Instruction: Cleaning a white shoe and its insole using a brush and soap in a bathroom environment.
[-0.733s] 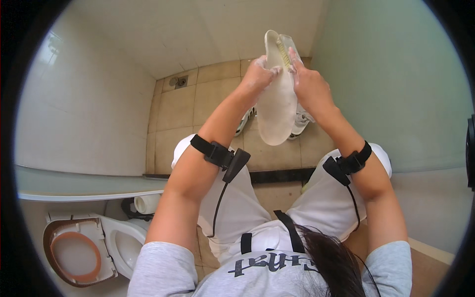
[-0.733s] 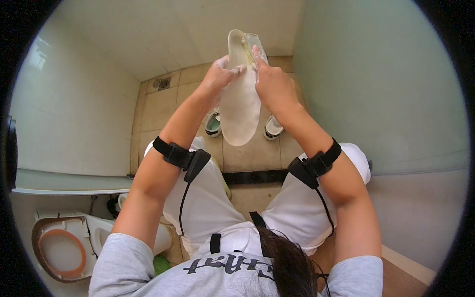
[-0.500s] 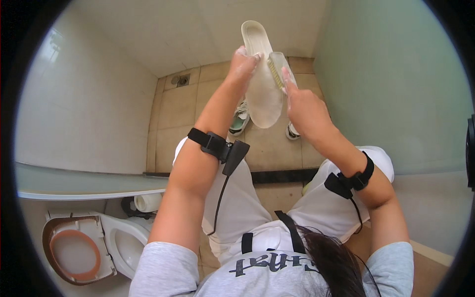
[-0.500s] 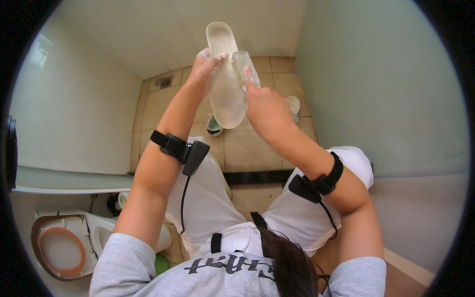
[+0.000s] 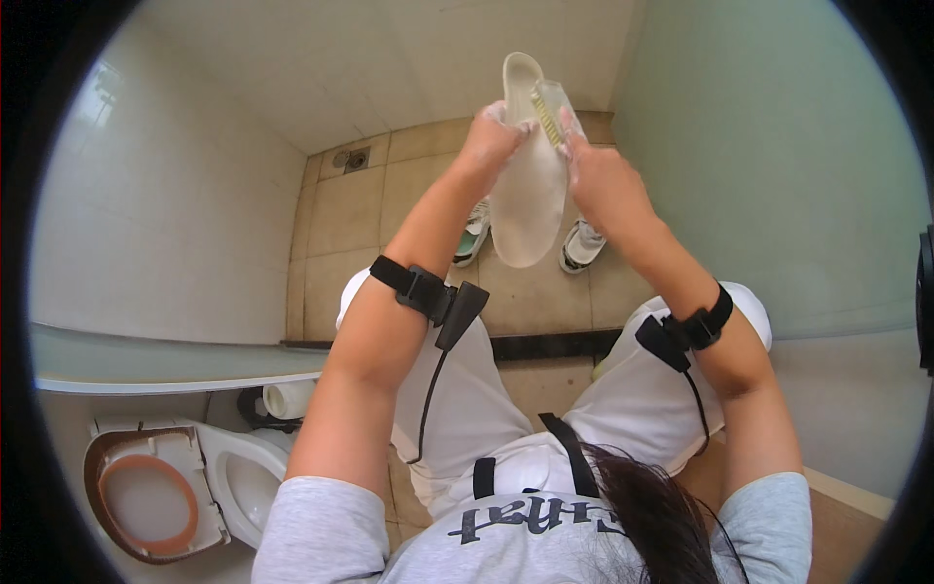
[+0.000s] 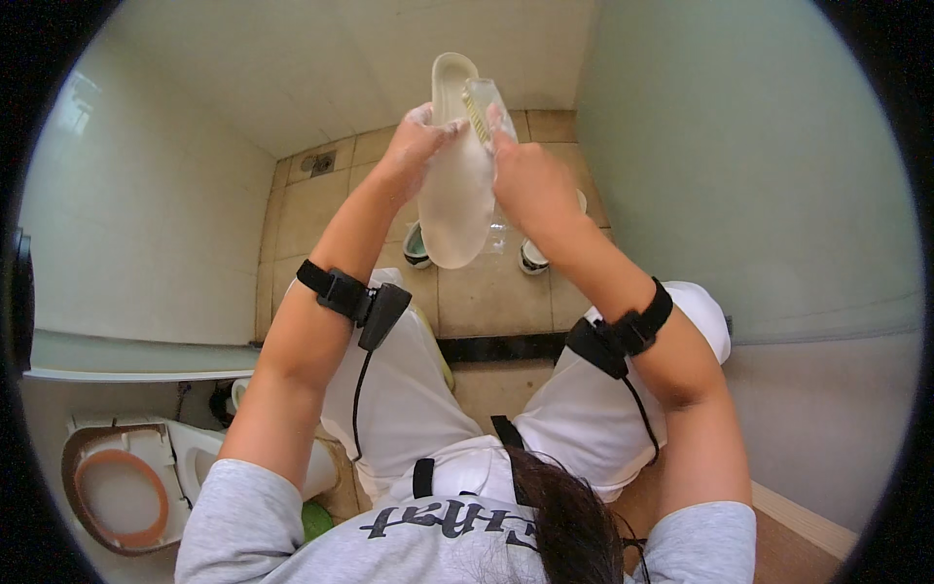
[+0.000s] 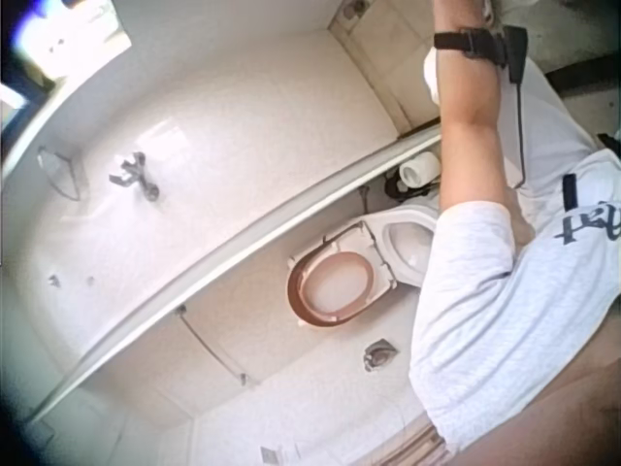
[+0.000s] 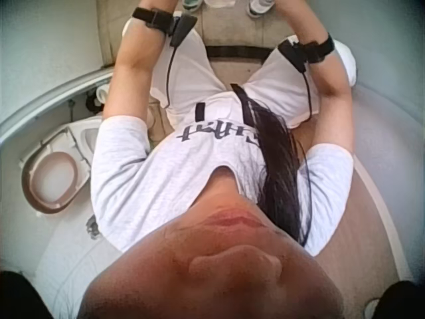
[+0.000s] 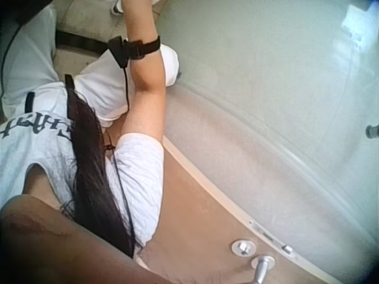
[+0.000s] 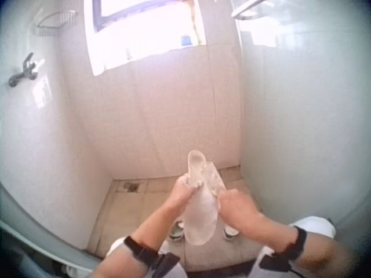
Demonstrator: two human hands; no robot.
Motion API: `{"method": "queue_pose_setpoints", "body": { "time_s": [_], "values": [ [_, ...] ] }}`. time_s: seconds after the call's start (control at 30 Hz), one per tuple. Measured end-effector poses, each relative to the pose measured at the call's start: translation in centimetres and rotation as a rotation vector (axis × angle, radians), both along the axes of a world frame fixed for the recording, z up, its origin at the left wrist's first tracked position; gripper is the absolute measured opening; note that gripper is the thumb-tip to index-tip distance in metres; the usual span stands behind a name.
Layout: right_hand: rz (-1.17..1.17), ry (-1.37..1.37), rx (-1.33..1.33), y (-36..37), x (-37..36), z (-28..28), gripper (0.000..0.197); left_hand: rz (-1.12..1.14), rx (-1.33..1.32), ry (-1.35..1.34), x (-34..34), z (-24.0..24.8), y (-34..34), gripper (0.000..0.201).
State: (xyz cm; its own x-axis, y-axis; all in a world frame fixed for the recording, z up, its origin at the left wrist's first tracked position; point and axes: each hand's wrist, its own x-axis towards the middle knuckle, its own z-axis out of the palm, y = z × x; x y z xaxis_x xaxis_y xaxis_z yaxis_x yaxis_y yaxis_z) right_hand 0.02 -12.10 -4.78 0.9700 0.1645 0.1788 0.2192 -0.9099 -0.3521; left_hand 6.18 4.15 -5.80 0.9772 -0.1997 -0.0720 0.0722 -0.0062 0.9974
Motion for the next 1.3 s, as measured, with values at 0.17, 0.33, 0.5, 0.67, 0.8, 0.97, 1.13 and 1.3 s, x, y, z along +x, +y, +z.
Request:
{"method": "queue_pose_setpoints", "body": {
  "time_s": [0.17,0.33,0.5,0.67,0.8,0.97,1.13,1.3],
  "values": [
    [0.033,0.16,-0.076,1.5,-4.7,1.0,0.058,0.057,-0.028,-0.003,0.0,0.0,1.1,0.031],
    [-0.021,0.007,-0.036,0.1,-1.4,0.3,0.057,-0.098,0.038,0.013,-1.3,0.6,-0.3,0.034],
    [-0.05,-0.043,0.022,-1.6,1.9,-0.2,0.053,-0.158,0.016,0.017,-1.4,0.4,-1.4,0.037],
    [0.04,0.032,-0.004,0.8,-2.2,-0.2,0.056,-0.005,-0.035,0.022,-0.1,0.3,0.9,0.036],
    [0.046,0.147,-0.094,1.9,-5.1,0.5,0.061,0.055,-0.054,0.016,-0.4,-0.4,1.2,0.038],
    [-0.017,0.0,-0.048,-0.2,-1.7,0.4,0.065,-0.155,-0.054,0.015,-1.3,0.1,-0.3,0.044],
    [-0.058,-0.041,0.004,-1.2,0.6,0.0,0.059,-0.213,-0.064,0.023,-1.5,0.1,-0.8,0.046],
    [0.04,0.08,-0.011,0.4,-3.1,1.1,0.059,-0.08,-0.057,0.048,0.0,0.3,1.3,0.041]
  ]
}}
